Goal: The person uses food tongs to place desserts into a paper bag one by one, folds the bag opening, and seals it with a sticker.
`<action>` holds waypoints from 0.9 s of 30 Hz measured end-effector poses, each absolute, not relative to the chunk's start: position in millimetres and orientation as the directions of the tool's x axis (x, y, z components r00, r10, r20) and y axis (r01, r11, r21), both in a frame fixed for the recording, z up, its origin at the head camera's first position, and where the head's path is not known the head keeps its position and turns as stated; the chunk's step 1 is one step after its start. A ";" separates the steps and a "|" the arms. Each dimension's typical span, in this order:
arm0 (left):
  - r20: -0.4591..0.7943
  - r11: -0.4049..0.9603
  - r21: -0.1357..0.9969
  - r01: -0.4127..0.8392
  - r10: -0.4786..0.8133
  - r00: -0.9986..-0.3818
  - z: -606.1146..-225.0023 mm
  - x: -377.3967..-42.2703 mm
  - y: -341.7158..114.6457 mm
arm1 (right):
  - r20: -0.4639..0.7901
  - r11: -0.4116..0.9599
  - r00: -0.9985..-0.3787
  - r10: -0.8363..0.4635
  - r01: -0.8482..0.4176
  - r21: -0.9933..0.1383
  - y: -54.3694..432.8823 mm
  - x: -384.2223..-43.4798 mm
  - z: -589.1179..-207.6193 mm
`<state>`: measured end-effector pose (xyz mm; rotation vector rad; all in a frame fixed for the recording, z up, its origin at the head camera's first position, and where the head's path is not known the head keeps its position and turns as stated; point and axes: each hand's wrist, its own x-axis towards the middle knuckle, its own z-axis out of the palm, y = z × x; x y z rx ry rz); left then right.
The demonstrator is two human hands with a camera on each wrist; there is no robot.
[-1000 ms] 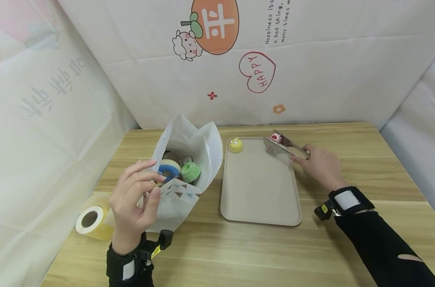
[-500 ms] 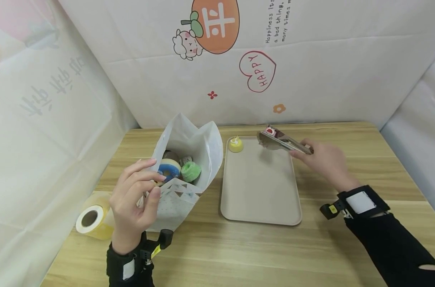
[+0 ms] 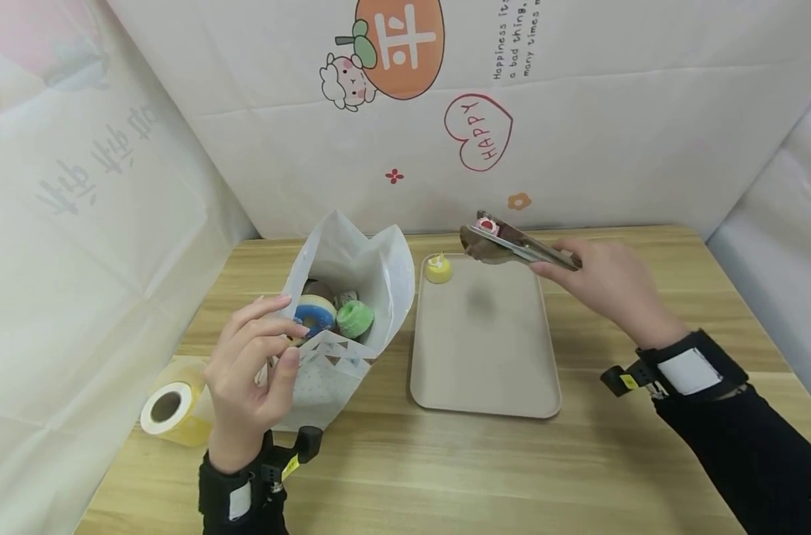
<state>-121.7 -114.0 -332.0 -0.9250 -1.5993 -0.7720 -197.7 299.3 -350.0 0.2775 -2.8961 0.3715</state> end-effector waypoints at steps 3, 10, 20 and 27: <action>0.978 0.483 0.018 0.875 0.172 -0.115 -332.0 -121.9 -114.0 | 0.280 0.949 -0.942 -0.185 -0.245 -0.199 291.4 -195.8 -341.1; 0.979 0.473 0.008 0.881 0.175 -0.102 -331.1 -122.1 -114.4 | 0.322 0.947 -0.925 -0.199 -0.267 -0.181 276.0 -190.3 -320.6; 0.980 0.466 0.010 0.884 0.171 -0.102 -330.5 -121.5 -114.9 | 0.350 0.925 -0.908 -0.232 -0.317 -0.210 254.5 -181.4 -296.9; 0.980 0.467 0.011 0.884 0.172 -0.103 -330.0 -122.0 -114.8 | 0.349 0.899 -0.894 -0.280 -0.372 -0.231 230.4 -172.1 -277.0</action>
